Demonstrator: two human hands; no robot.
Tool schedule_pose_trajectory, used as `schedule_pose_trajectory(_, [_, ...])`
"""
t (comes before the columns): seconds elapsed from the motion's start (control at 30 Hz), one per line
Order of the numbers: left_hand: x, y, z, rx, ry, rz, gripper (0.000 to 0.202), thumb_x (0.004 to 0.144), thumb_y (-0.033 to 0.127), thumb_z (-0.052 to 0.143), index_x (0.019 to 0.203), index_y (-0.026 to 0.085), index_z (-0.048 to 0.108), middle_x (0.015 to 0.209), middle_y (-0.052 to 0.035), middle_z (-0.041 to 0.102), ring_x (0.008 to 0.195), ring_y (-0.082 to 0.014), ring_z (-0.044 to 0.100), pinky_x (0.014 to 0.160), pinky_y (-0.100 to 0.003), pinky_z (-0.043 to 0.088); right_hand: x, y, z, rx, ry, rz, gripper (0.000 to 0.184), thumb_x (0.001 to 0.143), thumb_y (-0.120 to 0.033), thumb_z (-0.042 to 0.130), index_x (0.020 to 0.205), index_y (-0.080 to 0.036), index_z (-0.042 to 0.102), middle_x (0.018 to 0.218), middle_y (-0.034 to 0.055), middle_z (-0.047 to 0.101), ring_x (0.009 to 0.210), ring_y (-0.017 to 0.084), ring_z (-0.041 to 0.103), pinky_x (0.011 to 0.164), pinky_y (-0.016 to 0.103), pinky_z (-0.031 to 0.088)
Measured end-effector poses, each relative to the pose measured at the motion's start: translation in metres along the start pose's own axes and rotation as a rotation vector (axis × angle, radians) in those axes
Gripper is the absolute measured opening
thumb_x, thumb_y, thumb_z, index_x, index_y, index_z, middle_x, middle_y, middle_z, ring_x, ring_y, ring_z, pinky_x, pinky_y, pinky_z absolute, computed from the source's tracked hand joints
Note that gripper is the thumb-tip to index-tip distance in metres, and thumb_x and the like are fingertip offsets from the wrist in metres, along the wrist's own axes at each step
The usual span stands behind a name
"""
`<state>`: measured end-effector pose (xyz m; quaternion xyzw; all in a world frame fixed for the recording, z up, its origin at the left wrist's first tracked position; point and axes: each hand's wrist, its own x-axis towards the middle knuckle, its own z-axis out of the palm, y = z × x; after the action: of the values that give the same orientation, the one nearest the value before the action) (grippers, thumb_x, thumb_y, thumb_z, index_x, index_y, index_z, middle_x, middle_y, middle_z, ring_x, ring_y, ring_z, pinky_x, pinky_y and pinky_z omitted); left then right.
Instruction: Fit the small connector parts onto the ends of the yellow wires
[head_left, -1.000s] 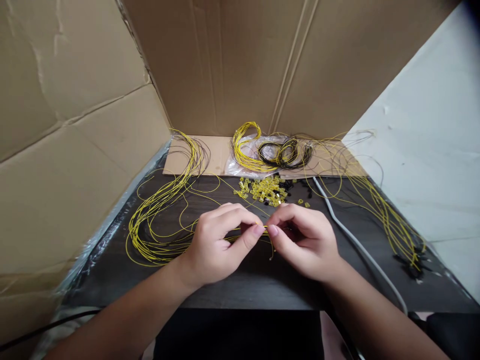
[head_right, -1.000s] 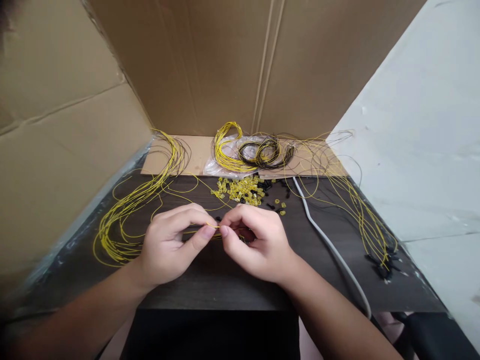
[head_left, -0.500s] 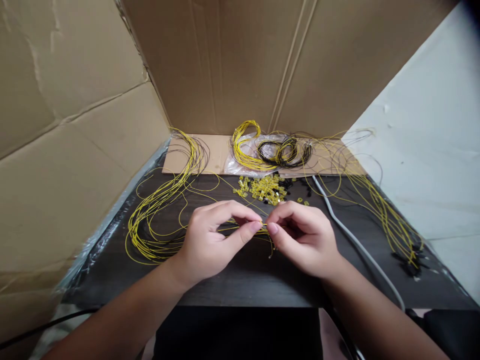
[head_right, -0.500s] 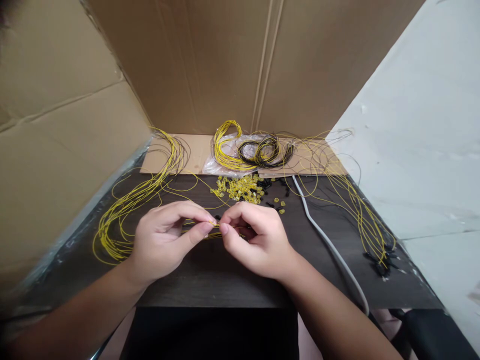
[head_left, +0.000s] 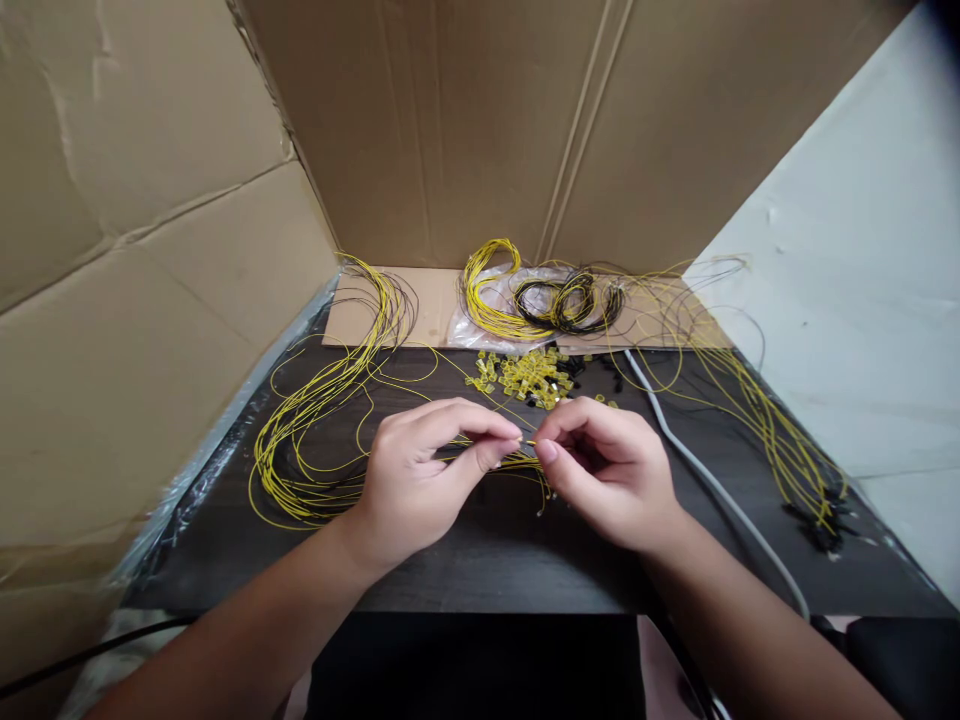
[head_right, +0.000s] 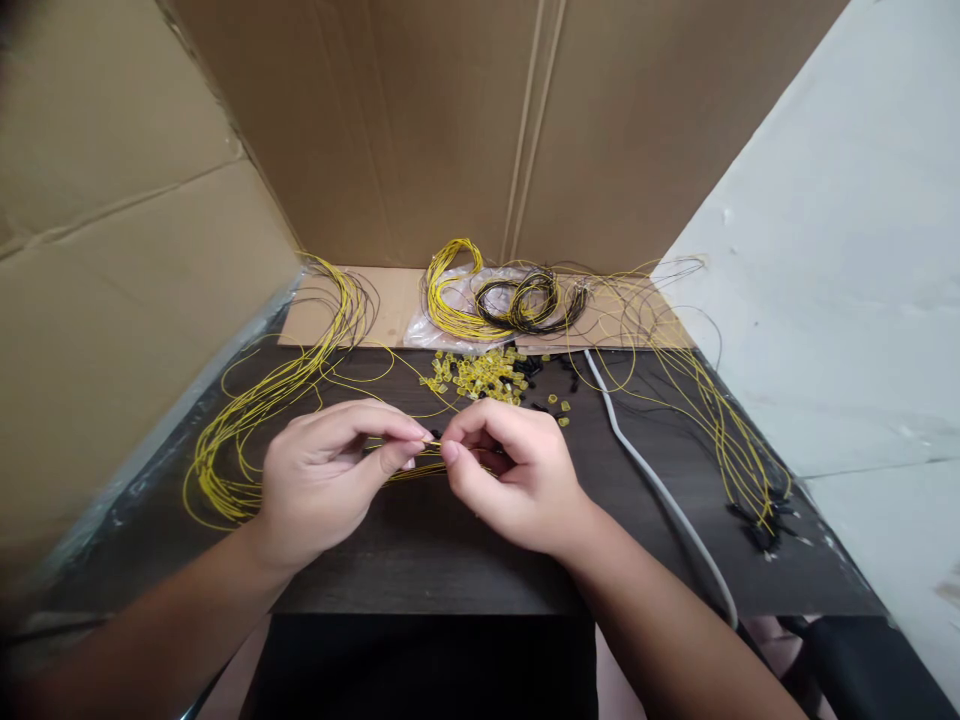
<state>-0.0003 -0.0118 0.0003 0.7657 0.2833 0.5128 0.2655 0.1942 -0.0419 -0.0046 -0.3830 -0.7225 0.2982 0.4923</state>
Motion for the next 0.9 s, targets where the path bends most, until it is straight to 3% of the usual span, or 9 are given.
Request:
schedule_pose_trajectory(0.37, [-0.0044, -0.0017, -0.0002, -0.026, -0.008, 0.016, 0.009, 0.083, 0.010, 0.072, 0.087, 0.018, 0.070, 0.082, -0.0030, 0.073, 0.075, -0.0121, 0.069, 0.070, -0.023, 0.058, 0.0016, -0.0008, 0.0003, -0.091, -0.008, -0.069, 0.007, 0.084, -0.012, 0.063, 0.083, -0.018, 0.059, 0.066, -0.0032, 0.055, 0.052, 0.006, 0.041, 0.048, 0.021, 0.034])
schedule_pose_trajectory(0.63, [-0.0049, -0.0015, 0.0005, -0.021, -0.010, 0.013, 0.007, 0.084, 0.012, 0.072, 0.087, 0.018, 0.069, 0.082, -0.0034, 0.074, 0.075, -0.0128, 0.069, 0.070, -0.024, 0.058, -0.0003, -0.0026, -0.0003, -0.178, -0.005, -0.135, 0.010, 0.083, -0.010, 0.061, 0.087, -0.019, 0.059, 0.072, 0.0001, 0.060, 0.059, 0.009, 0.053, 0.051, 0.022, 0.040])
schedule_pose_trajectory(0.9, [-0.0043, -0.0017, 0.0010, -0.017, -0.047, 0.023, 0.010, 0.083, 0.008, 0.071, 0.089, 0.016, 0.067, 0.083, -0.0031, 0.072, 0.077, -0.0116, 0.068, 0.071, -0.023, 0.056, 0.0007, -0.0070, -0.0008, -0.281, 0.031, -0.174, 0.009, 0.084, -0.011, 0.060, 0.086, -0.020, 0.058, 0.067, -0.0017, 0.057, 0.056, 0.009, 0.047, 0.053, 0.023, 0.040])
